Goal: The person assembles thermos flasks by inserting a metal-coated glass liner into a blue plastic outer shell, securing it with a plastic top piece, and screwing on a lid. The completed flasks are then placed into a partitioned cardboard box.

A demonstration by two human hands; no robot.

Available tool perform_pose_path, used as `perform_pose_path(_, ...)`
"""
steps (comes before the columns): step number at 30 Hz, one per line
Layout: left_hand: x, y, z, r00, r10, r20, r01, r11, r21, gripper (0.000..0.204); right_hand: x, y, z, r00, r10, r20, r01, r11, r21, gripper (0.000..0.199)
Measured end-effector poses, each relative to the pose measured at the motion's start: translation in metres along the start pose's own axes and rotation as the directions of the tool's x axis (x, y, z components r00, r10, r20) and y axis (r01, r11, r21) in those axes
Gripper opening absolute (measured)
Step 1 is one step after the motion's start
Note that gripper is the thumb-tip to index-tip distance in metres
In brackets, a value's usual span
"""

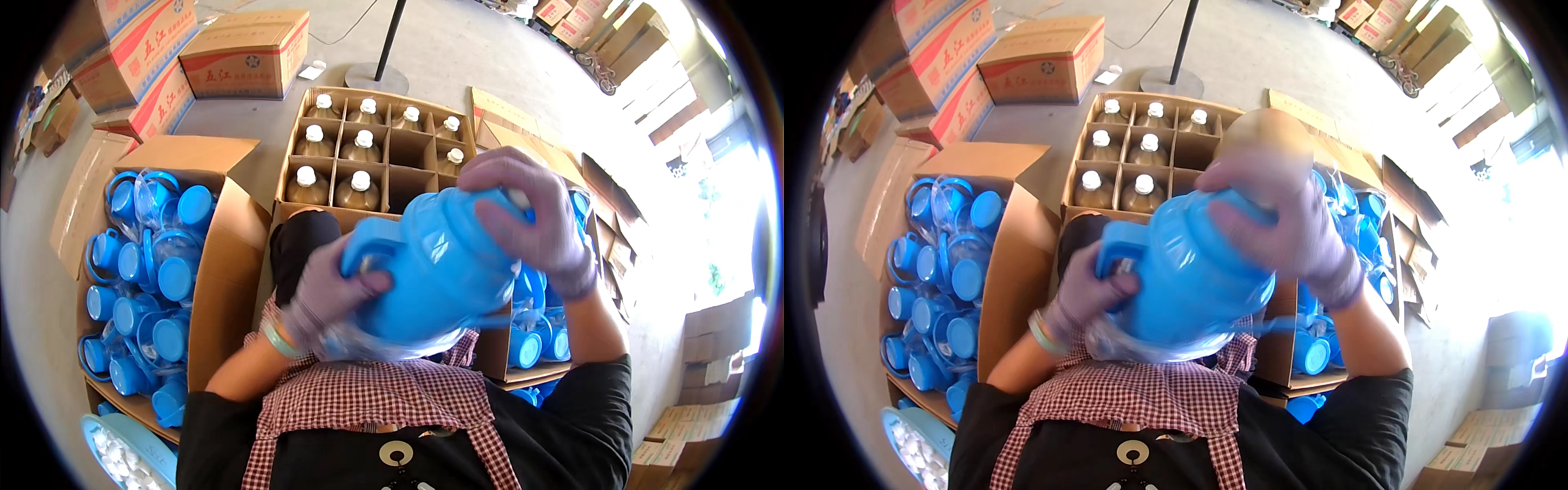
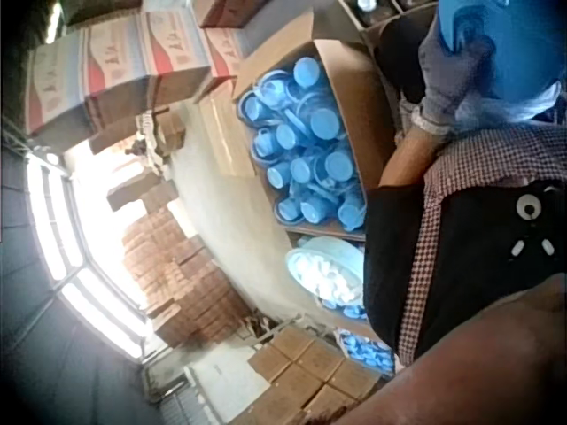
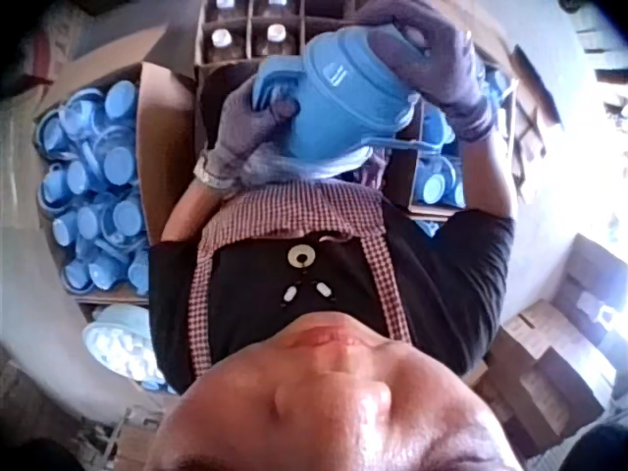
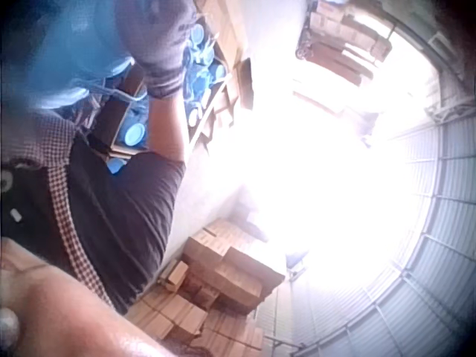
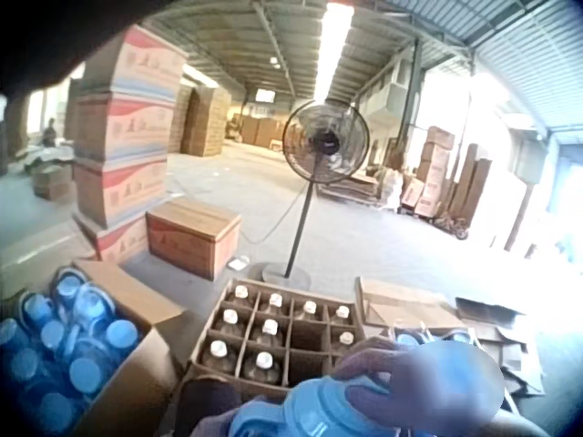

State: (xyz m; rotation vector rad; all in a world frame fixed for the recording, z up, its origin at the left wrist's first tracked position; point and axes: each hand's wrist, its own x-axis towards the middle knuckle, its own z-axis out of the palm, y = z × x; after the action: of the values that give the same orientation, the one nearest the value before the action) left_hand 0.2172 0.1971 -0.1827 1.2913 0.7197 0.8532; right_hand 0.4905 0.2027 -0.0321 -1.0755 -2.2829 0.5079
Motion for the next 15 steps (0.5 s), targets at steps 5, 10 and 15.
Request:
perform_pose_path(5,-0.01,-0.011,0.012,0.991,-0.039,-0.128,0.028,0.995,-0.091,0.077,-0.002,0.021,0.004,0.984,0.167,-0.063,-0.169,0.985,-0.029,0.043)
perform_pose_path(10,-0.021,-0.008,-0.009,0.858,-0.182,-0.481,-0.064,0.891,-0.451,0.029,-0.067,0.018,0.016,0.619,-0.013,-0.785,0.111,0.991,0.071,0.062)
perform_pose_path(15,-0.018,-0.053,-0.066,0.969,-0.083,-0.235,-0.148,0.565,-0.812,0.069,-0.142,0.049,0.138,0.344,0.648,-0.679,-0.184,0.756,0.628,0.014)
